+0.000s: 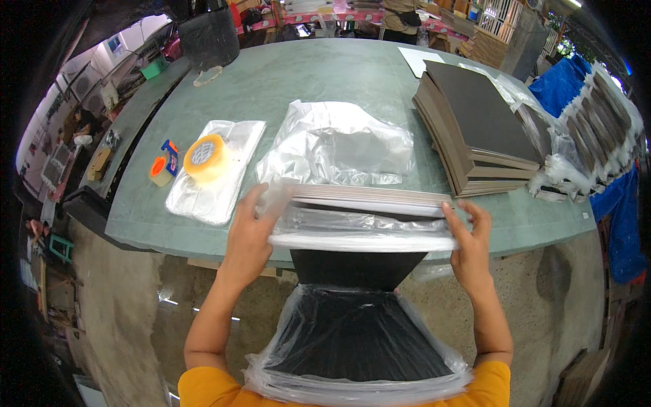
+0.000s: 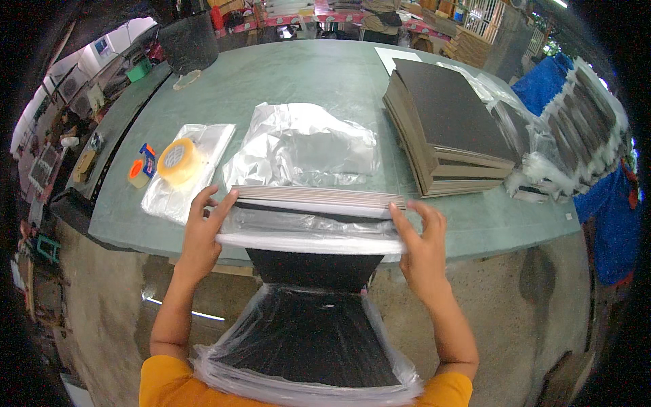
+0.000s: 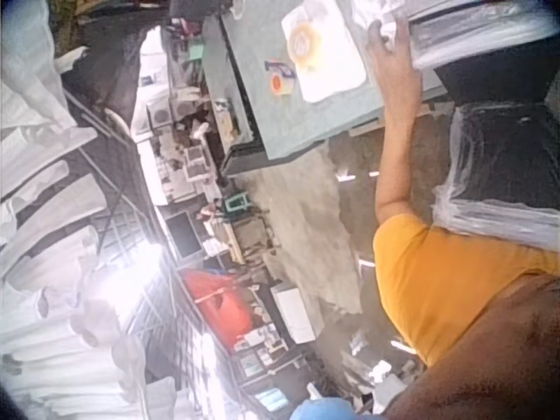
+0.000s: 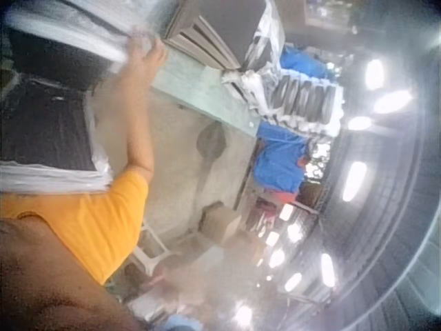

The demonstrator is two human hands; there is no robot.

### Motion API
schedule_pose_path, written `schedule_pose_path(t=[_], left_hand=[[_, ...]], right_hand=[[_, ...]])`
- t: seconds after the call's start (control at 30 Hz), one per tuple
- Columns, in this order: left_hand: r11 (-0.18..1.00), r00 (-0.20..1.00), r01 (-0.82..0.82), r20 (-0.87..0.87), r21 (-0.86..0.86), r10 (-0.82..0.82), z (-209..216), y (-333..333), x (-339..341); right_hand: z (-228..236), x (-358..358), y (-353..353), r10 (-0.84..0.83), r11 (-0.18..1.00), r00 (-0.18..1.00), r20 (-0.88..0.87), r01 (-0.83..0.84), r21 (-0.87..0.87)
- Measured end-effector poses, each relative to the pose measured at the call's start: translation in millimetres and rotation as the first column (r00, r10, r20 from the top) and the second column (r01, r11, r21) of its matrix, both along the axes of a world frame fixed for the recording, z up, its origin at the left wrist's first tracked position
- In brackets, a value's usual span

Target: The person places transparent plastic bags over booklets, sliding each booklet into a bag one at a time and smoothing the plastic.

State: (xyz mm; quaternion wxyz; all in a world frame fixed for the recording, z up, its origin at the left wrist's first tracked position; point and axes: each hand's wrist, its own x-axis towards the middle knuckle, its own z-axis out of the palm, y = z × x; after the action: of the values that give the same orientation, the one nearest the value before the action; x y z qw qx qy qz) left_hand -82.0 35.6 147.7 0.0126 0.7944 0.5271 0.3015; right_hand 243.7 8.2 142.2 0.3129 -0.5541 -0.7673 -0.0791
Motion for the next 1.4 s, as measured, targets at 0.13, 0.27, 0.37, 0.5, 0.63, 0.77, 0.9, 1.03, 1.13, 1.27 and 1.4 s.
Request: schedule_pose_path(t=[0.13,0.27,0.37,0.5,0.63,0.77,0.9,1.03,1.13,1.27,1.4], left_hand=[[0.989,0.981,0.134,0.135,0.055,-0.141,-3.5,-7.5,-16.7],[0.872,0.712,0.396,0.696,-0.289,-0.092,-5.8,-7.0,-30.4],[0.383,0.283,0.837,0.909,-0.390,0.306,-47.2,-10.2,-51.3],[-0.017,0.525,0.816,0.729,-0.578,0.439,-225.9,-20.3,-68.6],[0.068,0.508,0.719,0.590,-0.691,0.627,-324.6,-45.1,-67.6],[0.558,0.988,0.054,-0.037,-0.828,-0.151,-165.2,-30.4,-55.4],[0.197,0.550,0.830,0.713,-0.521,-0.434,-28.7,-52.0,-33.0],[-0.253,0.455,0.790,0.810,-0.558,-0.369,-94.9,-74.1,23.3],[0.114,0.731,0.649,0.575,-0.752,-0.368,-207.8,-77.2,2.2],[0.110,0.847,0.386,0.305,-0.916,-0.436,-209.7,-29.0,-75.9],[0.784,0.993,-0.052,-0.115,-0.618,-0.024,-62.9,51.1,-98.6]], right_hand=[[2.4,19.2,-16.3,0.080,0.956,0.888,-0.452,-0.197,-0.218],[-6.2,47.2,-18.8,-0.090,0.702,0.428,-0.899,-0.613,-0.362],[-50.5,60.2,-22.7,-0.272,0.403,0.289,-0.918,-0.832,-0.381],[-249.6,44.5,-47.2,-0.428,0.358,0.444,-0.787,-0.717,-0.598],[-328.0,26.3,-62.3,-0.525,0.437,0.665,-0.531,-0.324,-0.839],[-144.0,25.3,-35.2,-0.177,0.689,0.953,-0.248,-0.060,-0.722],[-40.9,24.1,-45.8,0.105,0.012,0.216,-0.971,-0.976,-0.216],[-115.5,-47.5,-60.9,0.277,-0.322,0.404,-0.872,-0.816,-0.480],[-190.2,-47.4,-55.6,0.437,-0.107,0.673,-0.597,-0.620,-0.777],[-213.9,-41.4,-54.1,0.433,-0.051,0.719,-0.543,-0.582,-0.812],[-210.8,-40.9,-53.3,0.407,-0.019,0.764,-0.500,-0.540,-0.841]])
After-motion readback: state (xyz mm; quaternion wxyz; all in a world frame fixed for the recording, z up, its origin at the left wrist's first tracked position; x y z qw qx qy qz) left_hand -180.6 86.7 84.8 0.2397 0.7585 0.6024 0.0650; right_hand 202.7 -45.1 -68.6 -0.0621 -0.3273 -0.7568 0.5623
